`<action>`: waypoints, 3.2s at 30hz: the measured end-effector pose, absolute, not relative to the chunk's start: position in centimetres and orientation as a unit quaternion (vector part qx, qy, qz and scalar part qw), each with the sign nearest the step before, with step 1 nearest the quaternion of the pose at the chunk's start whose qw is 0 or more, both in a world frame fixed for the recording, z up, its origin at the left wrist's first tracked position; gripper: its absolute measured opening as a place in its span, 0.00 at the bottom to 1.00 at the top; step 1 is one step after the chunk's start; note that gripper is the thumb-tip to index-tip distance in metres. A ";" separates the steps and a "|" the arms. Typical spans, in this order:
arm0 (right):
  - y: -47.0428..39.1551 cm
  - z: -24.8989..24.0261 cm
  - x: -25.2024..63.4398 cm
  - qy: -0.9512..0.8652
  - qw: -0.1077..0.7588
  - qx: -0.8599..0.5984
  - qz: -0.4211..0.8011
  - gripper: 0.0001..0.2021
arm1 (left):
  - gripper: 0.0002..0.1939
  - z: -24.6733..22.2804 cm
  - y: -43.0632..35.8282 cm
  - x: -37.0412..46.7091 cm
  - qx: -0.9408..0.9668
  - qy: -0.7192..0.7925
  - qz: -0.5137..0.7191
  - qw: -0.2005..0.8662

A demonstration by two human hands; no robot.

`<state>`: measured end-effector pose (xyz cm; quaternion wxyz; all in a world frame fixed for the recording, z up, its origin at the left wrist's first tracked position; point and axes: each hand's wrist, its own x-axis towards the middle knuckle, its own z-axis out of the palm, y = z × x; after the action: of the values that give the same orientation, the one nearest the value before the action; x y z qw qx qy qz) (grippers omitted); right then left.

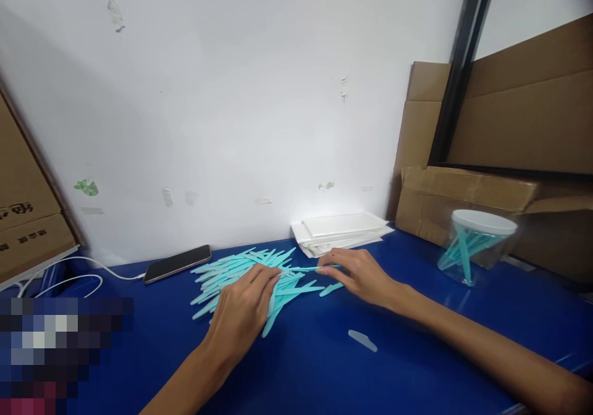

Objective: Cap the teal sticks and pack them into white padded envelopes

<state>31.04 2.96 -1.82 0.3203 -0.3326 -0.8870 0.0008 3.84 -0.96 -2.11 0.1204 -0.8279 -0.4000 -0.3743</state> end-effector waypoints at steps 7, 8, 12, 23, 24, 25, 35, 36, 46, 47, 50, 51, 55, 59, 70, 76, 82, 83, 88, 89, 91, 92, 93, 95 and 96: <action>2.9 -1.9 31.0 -0.893 0.316 -0.321 -0.007 0.14 | 0.13 -2.1 -1.3 4.2 -0.808 -0.421 -0.409 0.056; 2.9 -1.8 30.9 -0.891 0.319 -0.324 -0.004 0.14 | 0.13 -2.2 -1.4 4.2 -0.804 -0.424 -0.414 0.046; 2.7 -1.5 30.9 -0.882 0.336 -0.330 0.009 0.15 | 0.12 -2.3 -1.4 4.2 -0.786 -0.440 -0.434 0.014; 2.7 -1.8 31.0 -0.888 0.334 -0.316 -0.002 0.14 | 0.11 -1.8 -1.8 4.5 -0.764 -0.435 -0.470 -0.080; 2.6 -1.8 30.9 -0.889 0.332 -0.316 -0.001 0.14 | 0.11 -1.7 -1.9 4.6 -0.762 -0.436 -0.470 -0.092; 2.6 -1.8 30.9 -0.890 0.330 -0.315 0.000 0.15 | 0.11 -1.6 -2.0 4.6 -0.759 -0.437 -0.471 -0.102; 1.8 -2.0 30.2 -0.897 0.337 -0.286 -0.007 0.15 | 0.09 -1.9 -2.6 4.9 -0.781 -0.422 -0.437 -0.141; 1.7 -2.0 30.3 -0.899 0.334 -0.283 -0.013 0.15 | 0.09 -2.0 -2.6 4.8 -0.786 -0.421 -0.431 -0.138; 1.6 -2.4 30.2 -0.907 0.331 -0.249 -0.070 0.12 | 0.08 -3.0 -2.6 5.0 -0.824 -0.392 -0.392 -0.116; 1.6 -2.4 30.1 -0.907 0.335 -0.244 -0.076 0.12 | 0.08 -3.0 -2.7 5.0 -0.826 -0.393 -0.389 -0.109; 1.6 -2.5 30.1 -0.908 0.341 -0.228 -0.088 0.11 | 0.09 -2.8 -2.7 4.9 -0.834 -0.394 -0.376 -0.088; 1.6 -2.6 30.1 -0.909 0.341 -0.222 -0.089 0.11 | 0.09 -2.8 -2.7 5.0 -0.840 -0.391 -0.369 -0.076; 1.5 -2.6 29.9 -0.919 0.323 -0.214 -0.079 0.12 | 0.13 -2.9 -2.8 5.2 -0.875 -0.352 -0.332 0.009; 1.7 -2.0 30.2 -0.914 0.319 -0.241 -0.062 0.13 | 0.15 -3.1 -2.2 4.8 -0.882 -0.354 -0.300 0.079; 4.7 -0.1 33.7 -0.903 0.176 -0.389 0.058 0.22 | 0.13 -1.5 0.6 1.6 -0.801 -0.537 -0.168 0.205; 5.3 -0.1 34.5 -0.899 0.106 -0.384 0.181 0.21 | 0.14 -2.5 1.0 1.5 -0.792 -0.516 -0.232 0.227; 6.1 -0.7 35.4 -0.887 0.069 -0.373 0.262 0.21 | 0.15 -2.2 -2.0 4.8 -0.863 -0.418 -0.258 0.115; 6.2 -0.8 35.4 -0.890 0.066 -0.372 0.254 0.21 | 0.15 -2.2 -2.7 5.6 -0.875 -0.405 -0.251 0.089; 6.2 -1.1 35.2 -0.906 0.072 -0.359 0.213 0.19 | 0.24 -2.1 -4.8 7.9 -0.936 -0.298 -0.184 0.039; 6.1 -1.1 35.1 -0.907 0.072 -0.357 0.209 0.18 | 0.26 -2.0 -5.0 8.1 -0.945 -0.280 -0.165 0.036; 5.9 -0.9 34.9 -0.909 0.070 -0.361 0.196 0.18 | 0.30 -1.8 -5.2 8.3 -0.955 -0.260 -0.138 0.026; 5.8 -0.8 34.7 -0.910 0.069 -0.365 0.187 0.19 | 0.30 -1.8 -5.3 8.3 -0.957 -0.258 -0.130 0.018; 5.6 -0.8 34.6 -0.910 0.068 -0.369 0.178 0.19 | 0.31 -1.8 -5.4 8.5 -0.958 -0.257 -0.128 0.007; 5.4 -0.6 34.4 -0.910 0.067 -0.375 0.162 0.19 | 0.32 -2.3 -5.7 8.8 -0.960 -0.243 -0.135 -0.014; 5.3 -0.6 34.3 -0.911 0.067 -0.376 0.156 0.19 | 0.32 -2.6 -5.8 9.0 -0.962 -0.232 -0.144 -0.020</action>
<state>34.31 5.27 -0.60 0.0672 -0.3762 -0.9109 0.1559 8.96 -5.83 -2.63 -0.0202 -0.9618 -0.2319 -0.1439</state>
